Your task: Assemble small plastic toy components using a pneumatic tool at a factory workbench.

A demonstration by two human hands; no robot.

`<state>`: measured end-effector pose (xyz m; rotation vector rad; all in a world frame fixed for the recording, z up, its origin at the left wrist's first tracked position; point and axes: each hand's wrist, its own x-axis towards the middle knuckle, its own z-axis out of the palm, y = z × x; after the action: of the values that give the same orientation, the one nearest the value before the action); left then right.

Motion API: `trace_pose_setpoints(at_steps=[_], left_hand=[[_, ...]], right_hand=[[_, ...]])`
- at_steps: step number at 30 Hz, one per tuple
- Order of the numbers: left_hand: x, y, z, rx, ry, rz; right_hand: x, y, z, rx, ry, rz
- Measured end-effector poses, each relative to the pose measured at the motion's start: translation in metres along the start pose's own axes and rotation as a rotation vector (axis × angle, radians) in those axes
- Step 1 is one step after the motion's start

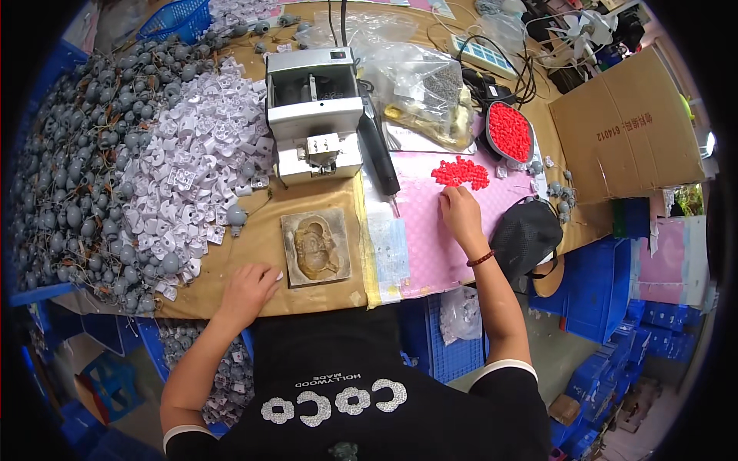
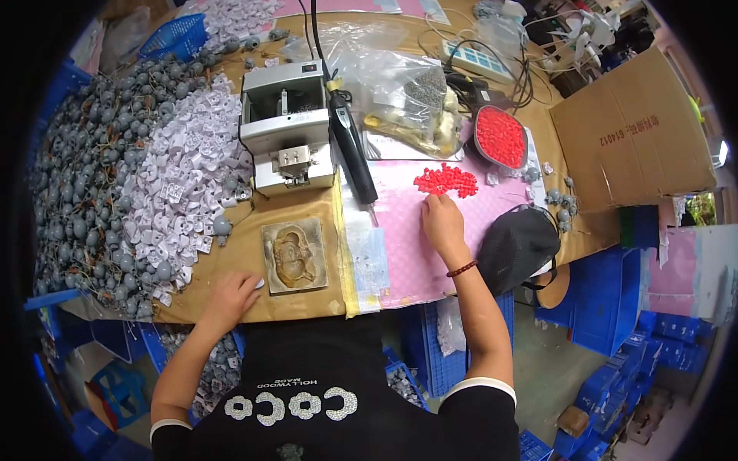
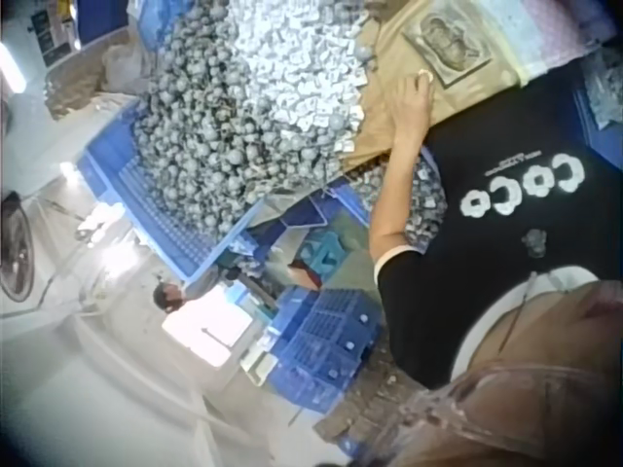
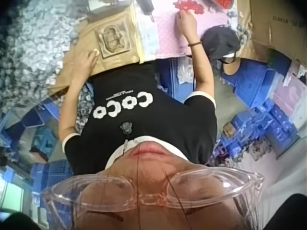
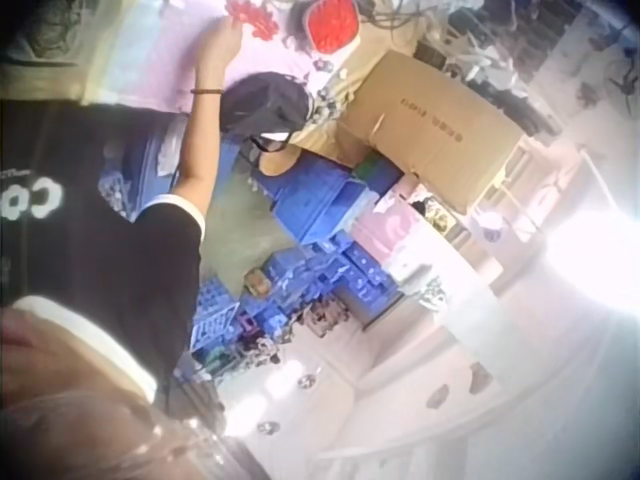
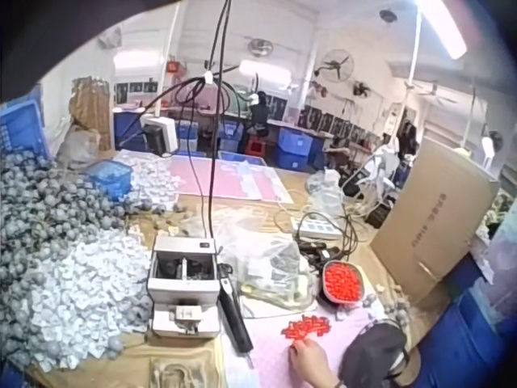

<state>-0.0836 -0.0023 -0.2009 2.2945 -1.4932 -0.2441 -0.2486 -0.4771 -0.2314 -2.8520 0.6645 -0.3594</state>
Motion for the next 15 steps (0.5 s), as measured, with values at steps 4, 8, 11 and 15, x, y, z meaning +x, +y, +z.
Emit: trace_pose_setpoints(at_steps=[4,8,11,15], left_hand=[[-0.008,0.006,-0.003,0.027,-0.074,-0.017],[-0.011,-0.001,-0.001,-0.052,-0.100,-0.093],[0.006,0.008,-0.009,-0.283,0.059,-0.205],[0.052,0.033,-0.010,-0.361,0.148,-0.206]], right_hand=[[0.001,-0.005,0.007,0.039,0.048,-0.055],[-0.002,-0.003,0.007,0.062,0.087,-0.089],[-0.004,-0.011,0.001,0.202,0.043,0.004],[0.001,-0.043,-0.017,0.566,-0.031,0.046]])
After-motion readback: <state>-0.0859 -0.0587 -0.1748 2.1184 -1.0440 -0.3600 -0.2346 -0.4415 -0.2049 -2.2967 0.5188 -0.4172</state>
